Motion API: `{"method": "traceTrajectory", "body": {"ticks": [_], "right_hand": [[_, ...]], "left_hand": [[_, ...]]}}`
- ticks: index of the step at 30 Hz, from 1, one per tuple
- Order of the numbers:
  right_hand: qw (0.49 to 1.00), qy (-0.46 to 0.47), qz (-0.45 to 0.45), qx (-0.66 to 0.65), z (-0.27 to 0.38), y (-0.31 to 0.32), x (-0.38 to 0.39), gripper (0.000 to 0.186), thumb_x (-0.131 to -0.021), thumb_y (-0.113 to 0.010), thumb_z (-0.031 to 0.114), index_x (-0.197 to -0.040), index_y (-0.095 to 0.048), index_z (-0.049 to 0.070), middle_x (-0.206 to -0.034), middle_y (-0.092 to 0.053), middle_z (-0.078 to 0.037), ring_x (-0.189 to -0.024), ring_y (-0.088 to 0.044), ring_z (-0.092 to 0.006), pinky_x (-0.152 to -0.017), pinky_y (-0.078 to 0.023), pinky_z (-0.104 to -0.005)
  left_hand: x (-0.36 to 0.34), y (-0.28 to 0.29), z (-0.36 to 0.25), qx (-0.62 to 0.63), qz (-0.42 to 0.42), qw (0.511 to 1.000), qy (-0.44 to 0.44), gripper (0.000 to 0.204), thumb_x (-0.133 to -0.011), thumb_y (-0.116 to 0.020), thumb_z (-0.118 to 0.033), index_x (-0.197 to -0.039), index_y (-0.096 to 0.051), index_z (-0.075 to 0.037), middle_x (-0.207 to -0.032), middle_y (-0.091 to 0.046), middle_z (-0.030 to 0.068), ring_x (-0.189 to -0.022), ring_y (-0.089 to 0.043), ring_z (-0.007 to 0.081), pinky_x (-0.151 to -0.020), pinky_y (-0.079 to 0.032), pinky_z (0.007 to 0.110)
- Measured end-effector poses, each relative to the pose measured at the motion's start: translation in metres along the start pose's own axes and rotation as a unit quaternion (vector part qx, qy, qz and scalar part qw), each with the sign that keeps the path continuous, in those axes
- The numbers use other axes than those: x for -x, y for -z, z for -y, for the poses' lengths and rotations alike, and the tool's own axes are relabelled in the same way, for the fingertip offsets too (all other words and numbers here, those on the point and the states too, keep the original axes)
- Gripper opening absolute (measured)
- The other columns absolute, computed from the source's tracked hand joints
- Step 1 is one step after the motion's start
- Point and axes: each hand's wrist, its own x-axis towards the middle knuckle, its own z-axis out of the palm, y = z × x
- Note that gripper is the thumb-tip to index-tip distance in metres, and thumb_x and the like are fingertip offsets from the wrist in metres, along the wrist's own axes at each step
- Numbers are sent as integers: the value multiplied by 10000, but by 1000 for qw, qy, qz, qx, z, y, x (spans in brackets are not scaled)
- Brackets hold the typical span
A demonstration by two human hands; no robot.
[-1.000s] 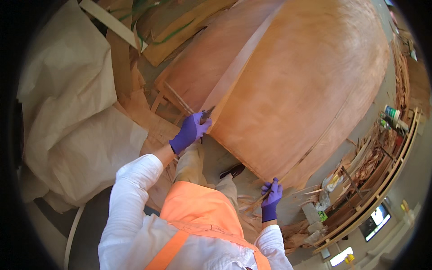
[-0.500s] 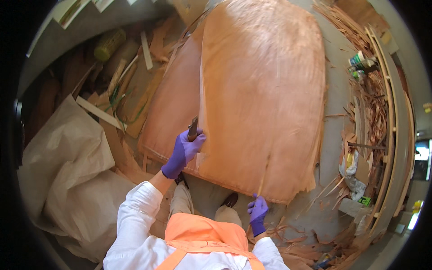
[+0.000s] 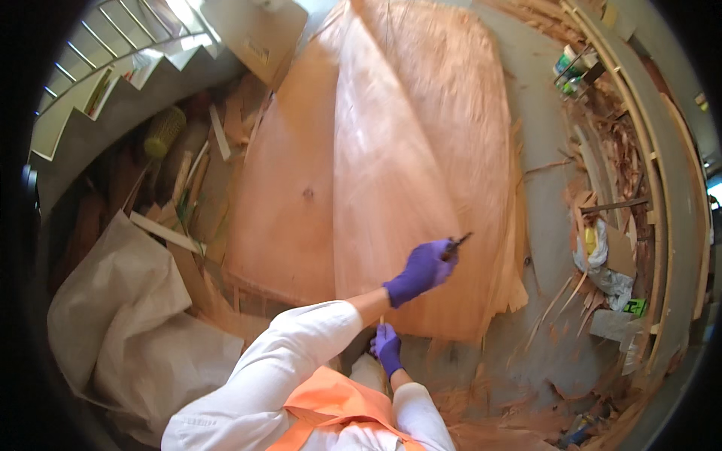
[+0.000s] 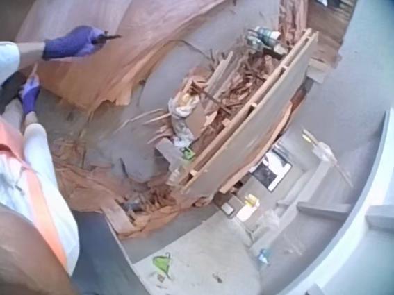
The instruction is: The person selects, cuts, and tapes sheets of wood veneer. They handle a large stack of veneer, use a knife to trim pieces, and apply small strips of tape to secure the wood surfaces.
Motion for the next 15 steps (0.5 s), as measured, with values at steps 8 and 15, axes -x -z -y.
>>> {"method": "traceTrajectory", "body": {"ticks": [8, 15], "right_hand": [[974, 96, -134, 153, -91, -7, -53, 288, -875, -539, 227, -1103, -541, 51, -750, -630, -122, -580, -573, -206, -516, -470, -339], [955, 116, -184, 201, -78, 16, -37, 310, -860, -552, 245, -1101, -555, 50, -782, -633, -148, -647, -587, -249, -565, -476, -356]], "left_hand": [[-2, -156, 109, -80, 94, 992, 6, 94, -780, -523, -140, -840, -557, -76, -774, -591, 189, -737, -576, 377, -639, -445, 475], [3, -221, 157, -121, 210, 969, 51, 125, -771, -504, -113, -869, -572, -77, -827, -603, 183, -803, -598, 358, -683, -467, 464]]}}
